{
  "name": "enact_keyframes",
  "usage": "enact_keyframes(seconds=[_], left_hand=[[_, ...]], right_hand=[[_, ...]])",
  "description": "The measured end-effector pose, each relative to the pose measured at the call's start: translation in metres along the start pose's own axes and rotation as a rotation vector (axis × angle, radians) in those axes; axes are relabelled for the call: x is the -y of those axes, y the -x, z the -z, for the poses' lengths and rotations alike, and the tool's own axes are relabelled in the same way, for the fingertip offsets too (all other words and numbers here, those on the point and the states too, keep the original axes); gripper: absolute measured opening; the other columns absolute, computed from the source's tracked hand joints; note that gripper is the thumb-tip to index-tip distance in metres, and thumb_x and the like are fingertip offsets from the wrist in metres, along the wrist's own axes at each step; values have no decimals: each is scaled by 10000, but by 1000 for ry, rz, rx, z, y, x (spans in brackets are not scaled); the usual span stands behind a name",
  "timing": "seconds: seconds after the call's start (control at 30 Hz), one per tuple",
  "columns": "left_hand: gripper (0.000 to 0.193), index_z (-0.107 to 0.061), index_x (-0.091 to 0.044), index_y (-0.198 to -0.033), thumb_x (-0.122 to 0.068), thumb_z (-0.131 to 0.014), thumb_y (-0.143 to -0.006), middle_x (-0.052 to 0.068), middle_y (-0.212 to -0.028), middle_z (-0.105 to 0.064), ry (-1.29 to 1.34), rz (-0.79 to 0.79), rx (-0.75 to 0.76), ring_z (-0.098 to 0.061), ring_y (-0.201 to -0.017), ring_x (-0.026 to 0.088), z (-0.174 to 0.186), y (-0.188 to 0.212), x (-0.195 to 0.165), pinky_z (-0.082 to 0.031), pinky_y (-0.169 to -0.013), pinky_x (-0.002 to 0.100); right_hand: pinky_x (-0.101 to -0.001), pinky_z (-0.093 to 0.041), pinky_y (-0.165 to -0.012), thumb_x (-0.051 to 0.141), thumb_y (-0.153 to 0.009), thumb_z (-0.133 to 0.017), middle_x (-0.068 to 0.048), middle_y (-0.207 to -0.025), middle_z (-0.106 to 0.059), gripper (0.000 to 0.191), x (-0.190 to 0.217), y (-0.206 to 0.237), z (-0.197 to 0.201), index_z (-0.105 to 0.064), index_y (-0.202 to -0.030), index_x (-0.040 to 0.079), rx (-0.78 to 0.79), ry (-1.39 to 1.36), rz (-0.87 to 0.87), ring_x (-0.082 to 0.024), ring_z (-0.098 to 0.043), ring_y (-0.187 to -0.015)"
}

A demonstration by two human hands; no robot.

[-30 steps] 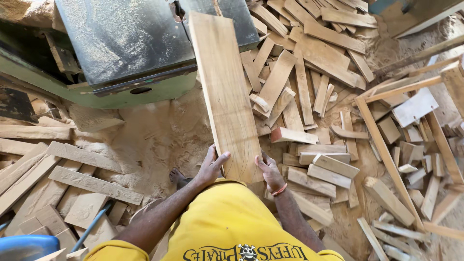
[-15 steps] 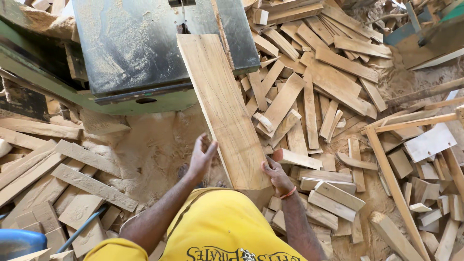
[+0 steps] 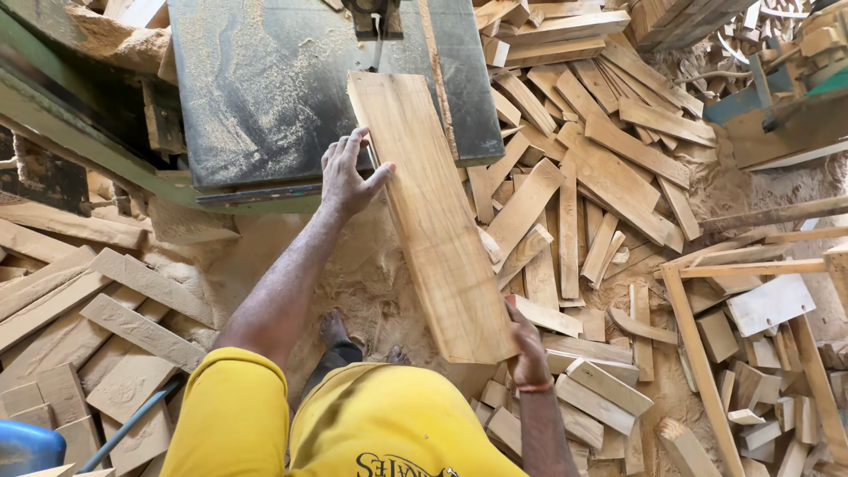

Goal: The person cuts long wooden planks on a vertical bandsaw, guiding each plank by hand through the blade to trim and shape it. They then cut along a drawn curve on a narrower board, turning the piece as they follow the line, and handle the cut pieces among scrap wood on the floor.

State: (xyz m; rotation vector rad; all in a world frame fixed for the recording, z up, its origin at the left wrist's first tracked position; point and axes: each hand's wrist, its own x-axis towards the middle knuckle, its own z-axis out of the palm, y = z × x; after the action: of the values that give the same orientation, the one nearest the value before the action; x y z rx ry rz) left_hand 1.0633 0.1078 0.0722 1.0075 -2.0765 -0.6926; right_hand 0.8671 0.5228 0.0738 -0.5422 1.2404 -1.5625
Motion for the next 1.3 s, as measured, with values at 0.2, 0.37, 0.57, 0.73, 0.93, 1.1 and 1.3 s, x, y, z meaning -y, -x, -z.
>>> enact_keyframes(seconds=[0.2,0.37,0.57,0.73,0.93,1.1,1.3], left_hand=[[830,-476,-111,-1472,-553,-795,-845,99,-1203,-622,86,71,45,-564,-1203,275,2,-6,1,-354,-1111,478],[845,-476,-84,-1515,-568,-778,-892,88,-1177,-631,42,30,59,-566,-1184,270,-1,-14,5,-359,-1092,468],[873,-490,-56,-1544,-605,-722,-906,68,-1124,-642,-6,67,73,-579,-1141,235,-7,-19,5,-365,-1115,436],[919,-485,-26,-1545,-682,-673,-930,110,-1175,-617,-111,45,90,-541,-1147,253,-14,-24,10,-347,-1061,429],[918,-462,-86,-1574,-714,-621,-924,98,-1170,-601,-111,139,143,-514,-1170,246,-16,-25,12,-315,-1096,410],[913,-458,-133,-1573,-746,-609,-914,88,-1195,-594,-142,124,135,-500,-1181,244,-18,-28,13,-315,-1076,410],[949,-399,-151,-1609,-782,-553,-917,58,-1129,-581,-155,157,178,-499,-1124,226,-24,-27,18,-312,-1060,398]], right_hand=[[-357,-437,-1121,250,-977,-670,-157,-1358,-681,538,-13,-5,7,-611,-1386,-95,-236,136,193,-219,-613,-1265],[-296,-453,-1060,110,-976,-648,-99,-1268,-711,405,-29,-21,24,-656,-1340,-68,-354,216,121,-151,-621,-1168],[-285,-498,-968,96,-967,-657,-80,-1185,-724,381,-24,-33,34,-668,-1315,-61,-406,181,33,-136,-646,-1057],[-282,-506,-949,88,-967,-643,-89,-1160,-740,347,-21,-41,30,-690,-1277,-61,-389,39,43,-143,-658,-1045],[-277,-509,-962,86,-984,-655,-89,-1142,-741,287,-23,-46,29,-711,-1225,-59,-443,85,102,-135,-659,-1041],[-301,-531,-900,89,-977,-661,-95,-1079,-760,253,-28,-48,32,-719,-1180,-49,-461,43,65,-154,-684,-965],[-271,-516,-908,96,-992,-679,-84,-1086,-752,233,-33,-46,36,-741,-1179,-30,-508,97,83,-129,-667,-977]])
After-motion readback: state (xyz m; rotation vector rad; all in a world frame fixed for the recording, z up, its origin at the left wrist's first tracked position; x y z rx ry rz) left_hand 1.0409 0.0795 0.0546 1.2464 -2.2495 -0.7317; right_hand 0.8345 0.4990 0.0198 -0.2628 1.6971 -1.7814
